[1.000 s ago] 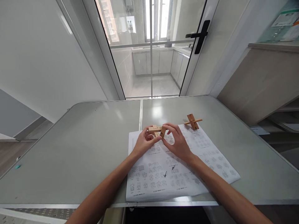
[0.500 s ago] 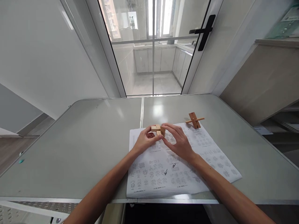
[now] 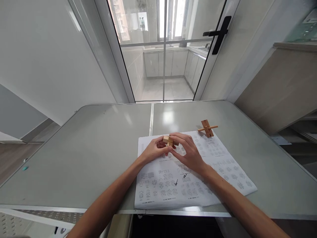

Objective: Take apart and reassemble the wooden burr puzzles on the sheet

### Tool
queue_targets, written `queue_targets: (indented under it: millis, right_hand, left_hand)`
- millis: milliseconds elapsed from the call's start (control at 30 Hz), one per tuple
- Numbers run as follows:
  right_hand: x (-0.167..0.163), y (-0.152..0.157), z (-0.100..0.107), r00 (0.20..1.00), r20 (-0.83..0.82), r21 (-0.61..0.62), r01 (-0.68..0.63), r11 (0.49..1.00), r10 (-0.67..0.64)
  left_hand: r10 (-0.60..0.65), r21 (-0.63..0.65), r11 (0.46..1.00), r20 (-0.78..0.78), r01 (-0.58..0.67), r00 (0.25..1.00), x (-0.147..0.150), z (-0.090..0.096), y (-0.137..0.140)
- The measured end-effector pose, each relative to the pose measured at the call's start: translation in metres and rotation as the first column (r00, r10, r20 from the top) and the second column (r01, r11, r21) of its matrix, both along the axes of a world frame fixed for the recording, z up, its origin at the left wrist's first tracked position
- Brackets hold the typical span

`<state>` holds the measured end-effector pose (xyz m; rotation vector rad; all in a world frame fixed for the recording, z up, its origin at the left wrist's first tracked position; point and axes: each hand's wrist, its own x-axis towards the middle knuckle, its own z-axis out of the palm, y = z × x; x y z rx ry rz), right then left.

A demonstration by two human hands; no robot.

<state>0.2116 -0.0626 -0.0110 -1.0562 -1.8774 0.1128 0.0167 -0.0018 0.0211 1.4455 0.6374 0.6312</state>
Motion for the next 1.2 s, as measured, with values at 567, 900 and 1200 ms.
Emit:
queue_targets:
  millis: [567,900,1200]
  right_hand:
    - [0.004,0.006,0.008,0.941,-0.337,-0.369,-0.1,0.924,-0.033]
    - [0.009,0.006,0.01,0.874,-0.485,-0.552,-0.338,0.762,0.036]
    - [0.013,0.006,0.002,0.707,-0.703,-0.559,-0.614,0.558,0.073]
  left_hand:
    - [0.154,0.106,0.981,0.07,-0.161,0.986,0.002,-0.011,-0.004]
    - [0.148,0.195,0.97,0.019,-0.149,0.989,0.001,-0.01,-0.011]
    - [0.179,0.48,0.864,-0.011,-0.152,0.984,-0.001,-0.013,-0.012]
